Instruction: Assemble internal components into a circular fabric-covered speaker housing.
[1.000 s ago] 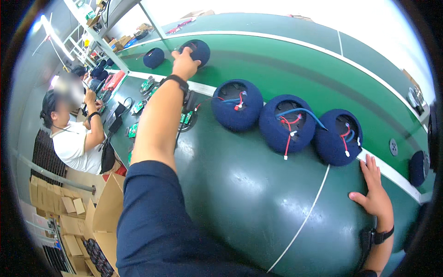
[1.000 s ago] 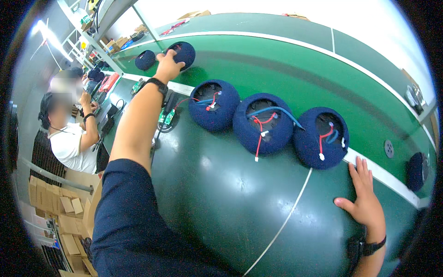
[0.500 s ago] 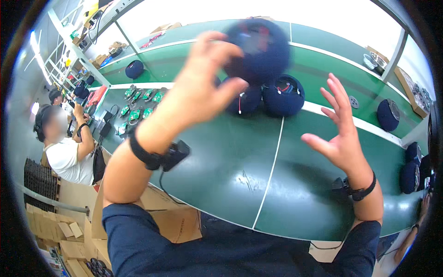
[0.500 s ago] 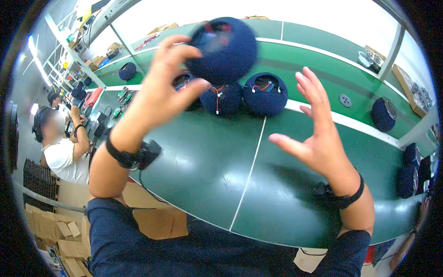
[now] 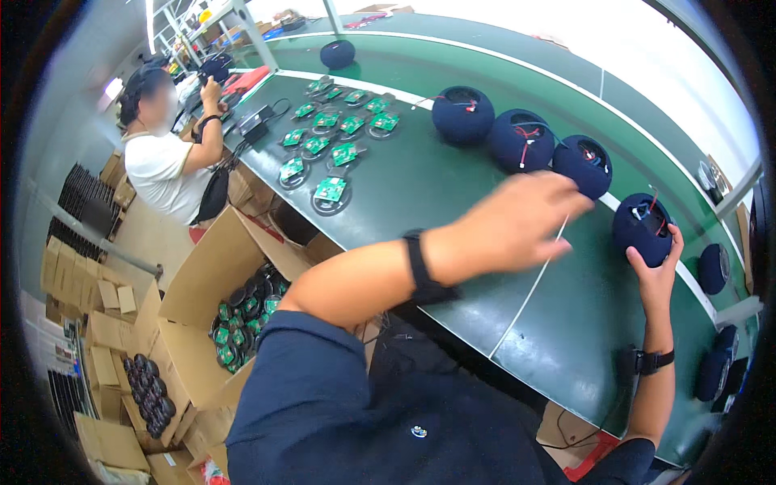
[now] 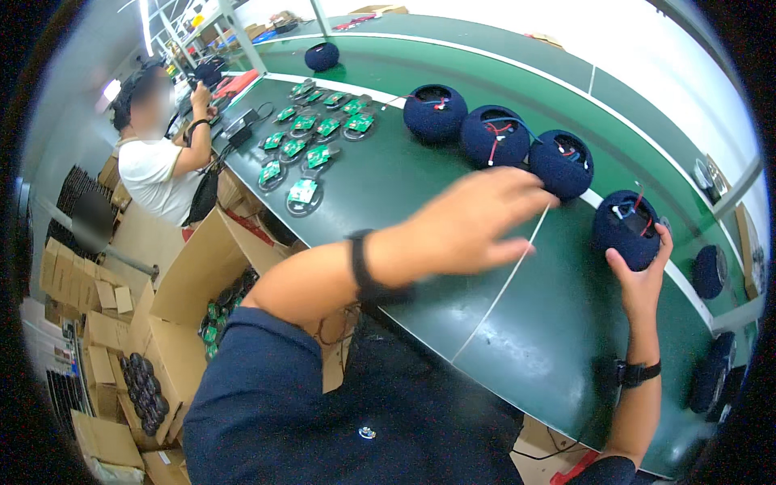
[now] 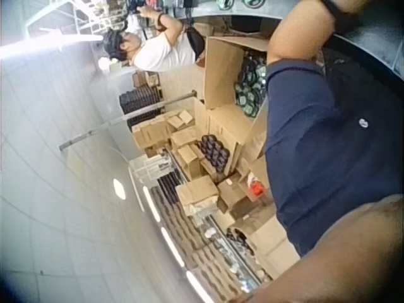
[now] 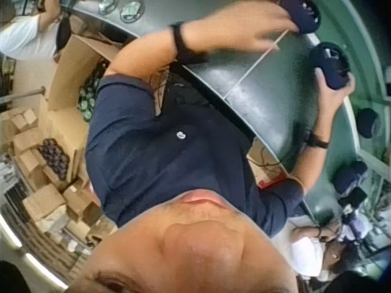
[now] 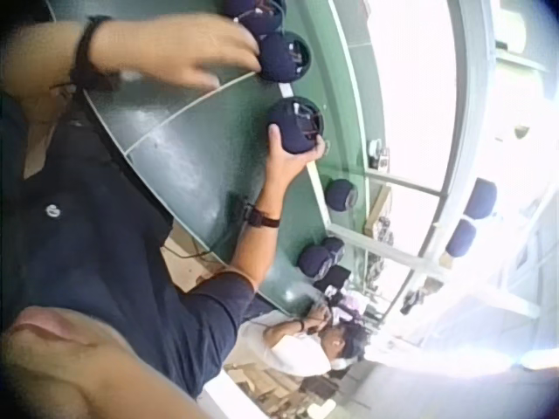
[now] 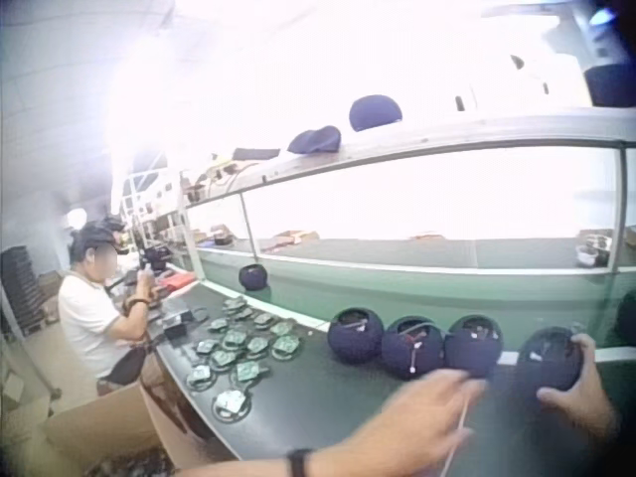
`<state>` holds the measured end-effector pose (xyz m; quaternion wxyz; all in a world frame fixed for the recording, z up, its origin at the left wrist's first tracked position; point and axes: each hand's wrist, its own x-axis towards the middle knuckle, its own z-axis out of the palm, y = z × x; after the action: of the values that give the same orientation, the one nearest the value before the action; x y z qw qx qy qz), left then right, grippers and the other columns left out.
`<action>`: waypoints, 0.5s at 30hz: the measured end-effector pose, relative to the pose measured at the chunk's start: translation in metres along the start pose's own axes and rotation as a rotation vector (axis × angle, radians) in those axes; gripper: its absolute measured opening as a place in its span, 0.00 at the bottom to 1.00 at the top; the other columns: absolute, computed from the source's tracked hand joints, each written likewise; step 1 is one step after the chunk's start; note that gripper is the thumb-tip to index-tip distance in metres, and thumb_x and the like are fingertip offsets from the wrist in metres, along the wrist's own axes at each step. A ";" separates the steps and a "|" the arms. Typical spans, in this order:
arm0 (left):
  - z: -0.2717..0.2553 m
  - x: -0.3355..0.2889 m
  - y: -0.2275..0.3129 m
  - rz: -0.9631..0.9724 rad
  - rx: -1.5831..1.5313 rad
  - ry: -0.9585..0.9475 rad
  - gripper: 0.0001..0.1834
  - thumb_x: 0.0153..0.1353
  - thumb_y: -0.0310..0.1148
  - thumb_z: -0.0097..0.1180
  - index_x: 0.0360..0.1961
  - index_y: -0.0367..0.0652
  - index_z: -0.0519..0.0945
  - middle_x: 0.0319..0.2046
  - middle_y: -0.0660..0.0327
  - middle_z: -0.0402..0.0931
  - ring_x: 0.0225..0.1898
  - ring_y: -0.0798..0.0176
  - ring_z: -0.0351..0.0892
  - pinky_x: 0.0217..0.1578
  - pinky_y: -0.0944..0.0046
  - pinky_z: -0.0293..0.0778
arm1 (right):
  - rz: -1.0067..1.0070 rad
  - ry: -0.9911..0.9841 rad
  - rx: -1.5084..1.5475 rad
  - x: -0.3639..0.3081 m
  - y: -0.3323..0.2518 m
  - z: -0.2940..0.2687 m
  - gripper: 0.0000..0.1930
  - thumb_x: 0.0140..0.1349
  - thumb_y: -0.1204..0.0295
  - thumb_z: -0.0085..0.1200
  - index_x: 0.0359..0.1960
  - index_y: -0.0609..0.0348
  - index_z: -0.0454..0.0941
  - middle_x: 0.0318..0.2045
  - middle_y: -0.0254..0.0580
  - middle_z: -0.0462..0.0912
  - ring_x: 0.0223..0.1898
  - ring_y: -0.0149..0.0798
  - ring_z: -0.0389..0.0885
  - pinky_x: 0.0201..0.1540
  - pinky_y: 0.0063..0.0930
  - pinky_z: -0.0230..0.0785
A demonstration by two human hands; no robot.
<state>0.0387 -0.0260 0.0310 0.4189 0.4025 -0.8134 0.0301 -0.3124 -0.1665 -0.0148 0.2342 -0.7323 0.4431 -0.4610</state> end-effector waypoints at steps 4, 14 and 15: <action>-0.105 -0.095 -0.052 -0.488 0.603 0.111 0.22 0.64 0.42 0.71 0.55 0.43 0.84 0.53 0.50 0.84 0.56 0.44 0.82 0.60 0.48 0.78 | -0.019 0.107 -0.114 0.028 0.059 0.009 0.48 0.57 0.60 0.80 0.73 0.56 0.60 0.68 0.54 0.69 0.69 0.49 0.70 0.74 0.40 0.60; -0.159 -0.231 -0.060 -1.220 0.828 -0.044 0.44 0.56 0.65 0.71 0.56 0.33 0.84 0.58 0.40 0.77 0.64 0.38 0.74 0.59 0.42 0.76 | 0.132 0.077 -0.145 0.087 0.077 0.023 0.40 0.67 0.44 0.69 0.66 0.62 0.68 0.61 0.53 0.75 0.61 0.45 0.75 0.68 0.37 0.64; -0.155 -0.234 -0.058 -1.189 0.830 -0.008 0.44 0.56 0.65 0.72 0.57 0.33 0.84 0.59 0.41 0.76 0.65 0.38 0.73 0.61 0.41 0.75 | 0.210 0.077 -0.111 0.094 0.073 0.022 0.40 0.67 0.43 0.68 0.66 0.62 0.68 0.61 0.53 0.75 0.60 0.44 0.75 0.67 0.36 0.65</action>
<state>0.2561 0.1419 -0.0505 0.1742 0.9027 -0.3801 0.1019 -0.3073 -0.2855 -0.0363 0.2234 -0.6755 0.5508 -0.4364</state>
